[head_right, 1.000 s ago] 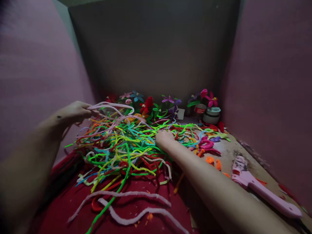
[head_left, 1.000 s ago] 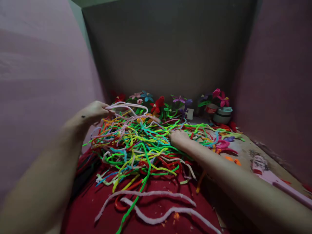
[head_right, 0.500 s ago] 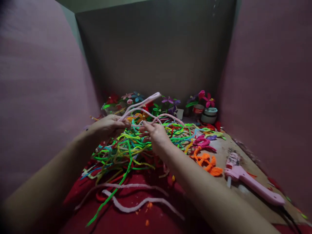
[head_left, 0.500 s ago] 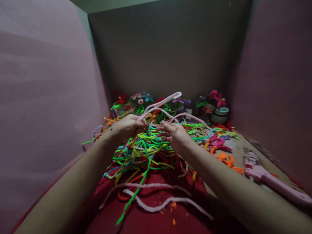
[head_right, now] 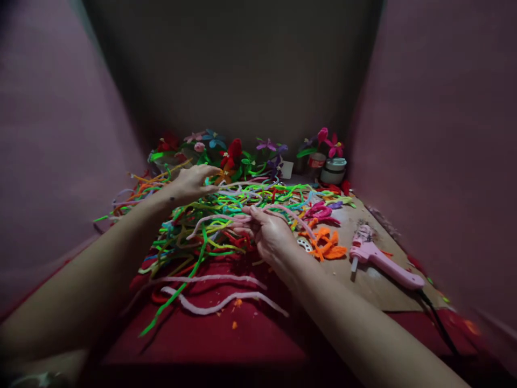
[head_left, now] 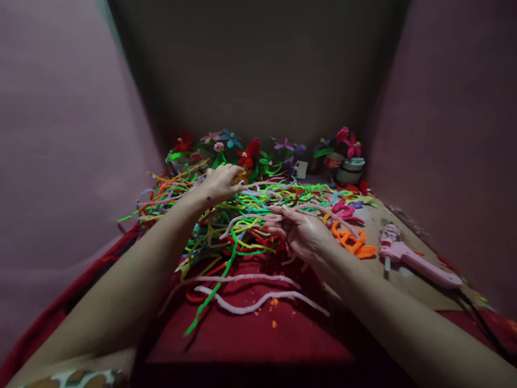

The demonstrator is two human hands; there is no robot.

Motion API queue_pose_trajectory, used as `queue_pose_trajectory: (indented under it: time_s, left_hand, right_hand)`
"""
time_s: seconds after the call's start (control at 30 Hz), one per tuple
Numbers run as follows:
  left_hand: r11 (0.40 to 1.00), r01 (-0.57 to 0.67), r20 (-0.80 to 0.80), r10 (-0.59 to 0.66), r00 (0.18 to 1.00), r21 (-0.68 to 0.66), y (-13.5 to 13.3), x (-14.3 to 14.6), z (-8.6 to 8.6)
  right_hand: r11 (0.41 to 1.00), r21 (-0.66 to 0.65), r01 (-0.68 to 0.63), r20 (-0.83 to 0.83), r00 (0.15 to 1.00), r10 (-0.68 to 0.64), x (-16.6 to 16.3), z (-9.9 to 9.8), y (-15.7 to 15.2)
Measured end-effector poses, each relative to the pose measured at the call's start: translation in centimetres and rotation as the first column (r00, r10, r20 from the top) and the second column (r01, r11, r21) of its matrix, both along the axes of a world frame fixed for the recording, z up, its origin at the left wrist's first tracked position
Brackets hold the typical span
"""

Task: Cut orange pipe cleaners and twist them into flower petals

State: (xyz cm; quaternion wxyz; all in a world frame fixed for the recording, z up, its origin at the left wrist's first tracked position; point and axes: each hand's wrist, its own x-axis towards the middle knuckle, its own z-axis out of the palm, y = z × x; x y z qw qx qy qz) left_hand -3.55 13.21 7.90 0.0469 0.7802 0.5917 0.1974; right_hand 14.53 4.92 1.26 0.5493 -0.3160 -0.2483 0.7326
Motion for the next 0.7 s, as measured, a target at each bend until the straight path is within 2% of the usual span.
queue_pose_trajectory:
  time_s: [0.03, 0.1, 0.17, 0.2, 0.23, 0.3, 0.37, 0.47, 0.53, 0.57, 0.63, 0.7]
  left_hand:
    - [0.998, 0.057, 0.036, -0.056, 0.998, -0.029, -1.1, 0.5, -0.1]
    - [0.942, 0.288, 0.245, -0.241, 0.939, -0.175, -3.8, 1.5, -0.3]
    - [0.883, 0.364, 0.256, -0.294, 0.921, -0.296, -6.7, 2.2, -0.5]
    - [0.88, 0.354, 0.216, -0.297, 0.93, -0.316, -8.0, 2.2, -0.6]
    - [0.909, 0.304, 0.181, -0.26, 0.948, -0.286, -9.2, 2.1, -0.8]
    - [0.921, 0.266, 0.16, -0.228, 0.96, -0.284, -11.0, 1.2, -1.2]
    - [0.902, 0.271, 0.149, -0.233, 0.961, -0.335, -12.2, -0.3, -1.6]
    - [0.868, 0.258, 0.128, -0.224, 0.966, -0.425, -13.3, -2.6, -2.6]
    - [0.848, 0.238, 0.12, -0.206, 0.971, -0.474, -13.7, -3.8, -3.5]
    - [0.843, 0.224, 0.11, -0.195, 0.975, -0.489, -13.9, -4.2, -3.9]
    - [0.84, 0.201, 0.074, -0.19, 0.979, -0.504, -14.1, -4.7, -5.0]
    - [0.851, 0.202, 0.027, -0.216, 0.976, -0.484, -14.3, -4.9, -5.9]
  right_hand:
    - [1.0, 0.005, -0.01, -0.002, 1.0, 0.01, 0.0, 0.0, -0.3]
    - [0.999, 0.033, -0.019, 0.003, 1.0, 0.019, 0.1, 0.0, -0.9]
    - [0.996, 0.085, -0.027, 0.021, 0.999, 0.025, 0.3, 0.2, -1.6]
    - [0.993, 0.113, -0.038, 0.036, 0.999, 0.034, 0.4, 0.3, -2.0]
    - [0.988, 0.146, -0.054, 0.059, 0.997, 0.045, 0.7, 0.3, -2.5]
    - [0.975, 0.218, -0.049, 0.106, 0.994, 0.026, 1.3, 0.2, -3.6]
    - [0.97, 0.245, 0.0, 0.148, 0.988, -0.037, 2.1, -0.2, -4.9]
    - [0.977, 0.201, -0.073, 0.313, 0.95, 0.006, 3.3, -1.4, -6.8]
    - [0.965, 0.178, -0.19, 0.511, 0.856, 0.075, 3.9, -2.4, -7.6]
    - [0.953, 0.206, -0.223, 0.636, 0.77, 0.043, 4.1, -2.8, -7.9]
    - [0.885, 0.357, -0.297, 0.821, 0.553, -0.146, 4.1, -3.6, -8.2]
    - [0.768, 0.478, -0.427, 0.873, 0.331, -0.359, 3.9, -4.2, -8.2]
